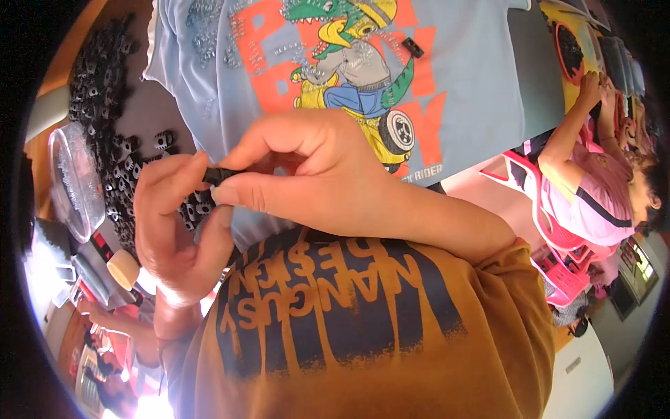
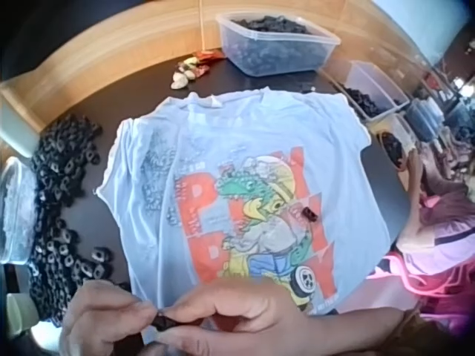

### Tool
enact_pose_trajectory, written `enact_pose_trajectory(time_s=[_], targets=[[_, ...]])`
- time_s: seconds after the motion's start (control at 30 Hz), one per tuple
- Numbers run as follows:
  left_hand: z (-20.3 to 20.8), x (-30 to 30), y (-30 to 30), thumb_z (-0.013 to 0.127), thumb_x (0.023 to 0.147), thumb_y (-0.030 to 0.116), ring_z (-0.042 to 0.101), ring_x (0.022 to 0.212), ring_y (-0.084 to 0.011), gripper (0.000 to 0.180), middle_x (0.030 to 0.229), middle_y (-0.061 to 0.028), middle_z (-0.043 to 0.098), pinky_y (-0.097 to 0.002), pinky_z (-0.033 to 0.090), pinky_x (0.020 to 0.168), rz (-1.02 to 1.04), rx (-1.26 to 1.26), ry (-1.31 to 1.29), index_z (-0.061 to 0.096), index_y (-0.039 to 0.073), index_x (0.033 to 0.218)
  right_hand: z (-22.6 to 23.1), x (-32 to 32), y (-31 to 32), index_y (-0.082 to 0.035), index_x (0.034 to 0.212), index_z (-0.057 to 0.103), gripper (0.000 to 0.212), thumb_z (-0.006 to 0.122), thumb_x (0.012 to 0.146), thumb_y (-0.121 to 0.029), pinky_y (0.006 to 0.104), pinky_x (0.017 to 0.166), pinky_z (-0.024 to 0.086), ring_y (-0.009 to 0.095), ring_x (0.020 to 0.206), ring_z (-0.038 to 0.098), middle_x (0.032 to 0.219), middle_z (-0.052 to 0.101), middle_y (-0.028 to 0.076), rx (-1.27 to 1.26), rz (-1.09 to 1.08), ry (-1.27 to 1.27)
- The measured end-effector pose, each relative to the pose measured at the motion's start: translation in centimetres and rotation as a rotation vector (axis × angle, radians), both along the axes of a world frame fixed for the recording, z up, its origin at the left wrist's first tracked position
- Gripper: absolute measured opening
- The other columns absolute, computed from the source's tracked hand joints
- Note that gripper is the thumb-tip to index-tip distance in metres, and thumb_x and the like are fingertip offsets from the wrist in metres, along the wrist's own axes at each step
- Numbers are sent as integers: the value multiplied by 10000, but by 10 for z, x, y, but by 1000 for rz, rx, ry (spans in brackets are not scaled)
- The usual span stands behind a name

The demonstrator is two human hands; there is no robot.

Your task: Assembling small plastic components by snapping a clear insert into a black housing.

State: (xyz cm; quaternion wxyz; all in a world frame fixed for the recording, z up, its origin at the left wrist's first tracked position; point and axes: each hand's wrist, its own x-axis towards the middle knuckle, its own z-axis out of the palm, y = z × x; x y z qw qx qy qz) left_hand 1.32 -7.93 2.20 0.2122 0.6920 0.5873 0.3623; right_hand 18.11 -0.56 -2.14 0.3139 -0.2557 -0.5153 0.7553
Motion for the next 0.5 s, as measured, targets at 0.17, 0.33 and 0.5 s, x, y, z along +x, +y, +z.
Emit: enact_pose_trajectory(time_s=[0.17,0.33,0.5], targets=[[-12,2,3,738,588,-35,576,798,-244,540,945,-101,610,-353,430,705,26,192,141,611,-9,1112,0,-2,2,4,860,670,77,728,808,8,168,567,434,29,693,582,784,650,10,-193,-12,167],[-5,5,3,758,623,40,570,843,-269,513,973,-132,603,-367,441,775,115,211,419,605,-40,1106,-1,5,9,21,964,634,199,678,797,121,266,757,512,145,896,631,996,651,119,-160,148,154],[-2,7,5,752,704,200,573,781,-197,421,950,-68,612,-335,373,734,75,209,560,651,0,1060,-2,5,4,11,891,657,164,746,763,64,207,621,447,69,777,585,887,641,45,-153,-14,116]])
